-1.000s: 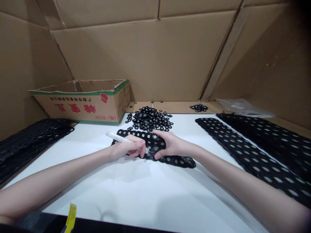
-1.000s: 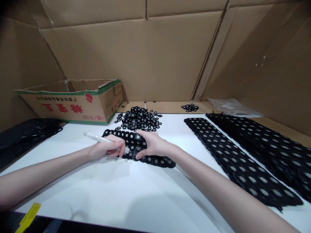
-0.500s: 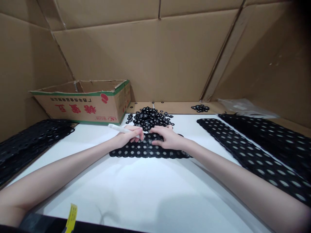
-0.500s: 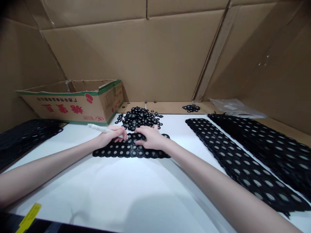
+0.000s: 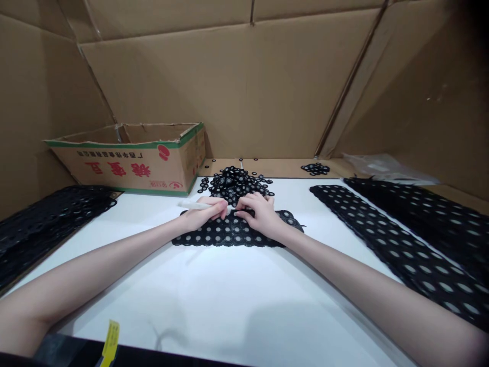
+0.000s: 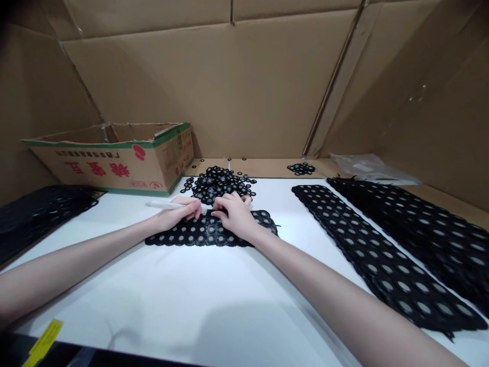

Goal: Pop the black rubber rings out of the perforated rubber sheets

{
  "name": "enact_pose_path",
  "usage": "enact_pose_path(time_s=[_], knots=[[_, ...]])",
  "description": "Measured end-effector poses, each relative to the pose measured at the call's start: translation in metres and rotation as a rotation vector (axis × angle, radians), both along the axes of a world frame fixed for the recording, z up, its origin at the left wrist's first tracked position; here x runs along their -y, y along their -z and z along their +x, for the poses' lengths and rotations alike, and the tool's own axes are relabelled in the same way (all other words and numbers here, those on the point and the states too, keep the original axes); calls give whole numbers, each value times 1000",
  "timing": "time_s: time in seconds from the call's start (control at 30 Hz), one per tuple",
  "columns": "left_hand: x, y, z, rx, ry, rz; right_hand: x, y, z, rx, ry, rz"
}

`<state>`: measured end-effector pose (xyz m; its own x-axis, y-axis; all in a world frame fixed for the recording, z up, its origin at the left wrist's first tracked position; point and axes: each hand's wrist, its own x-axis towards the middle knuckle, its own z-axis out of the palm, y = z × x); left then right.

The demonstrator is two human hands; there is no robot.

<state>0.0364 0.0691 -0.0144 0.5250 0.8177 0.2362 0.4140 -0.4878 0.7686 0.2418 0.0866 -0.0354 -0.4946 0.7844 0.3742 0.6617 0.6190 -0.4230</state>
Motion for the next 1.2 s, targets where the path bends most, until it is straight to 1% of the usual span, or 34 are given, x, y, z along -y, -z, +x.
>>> enact_pose_path(time_s=[0.13,0.33,0.47,0.6,0.8,0.93,1.0,1.1,1.2], knots=[[1,-1,0,-9,9,13,1,-1,0,3,-8,-7],[1,1,1,-95,51,62,0,-2,0,15,-38,-1],[1,-2,3,-127,79,43,0,-2,-1,24,-53,8],[1,-6,5,-174,76,48,0,-3,-1,7,-53,1],[0,-3,5,-206,139,22,3,-2,0,-6,-80,14],[1,-1,4,-158,112,-2,3,-2,3,-11,-99,-15],[3,-2,2,-105,74,-19,3,-2,4,-19,-106,-29],[11,-5,-1,-16,-4,-35,4,-4,4,-49,-83,-55],[19,-7,-2,-8,-8,-64,5,-6,5,-25,-80,-74]])
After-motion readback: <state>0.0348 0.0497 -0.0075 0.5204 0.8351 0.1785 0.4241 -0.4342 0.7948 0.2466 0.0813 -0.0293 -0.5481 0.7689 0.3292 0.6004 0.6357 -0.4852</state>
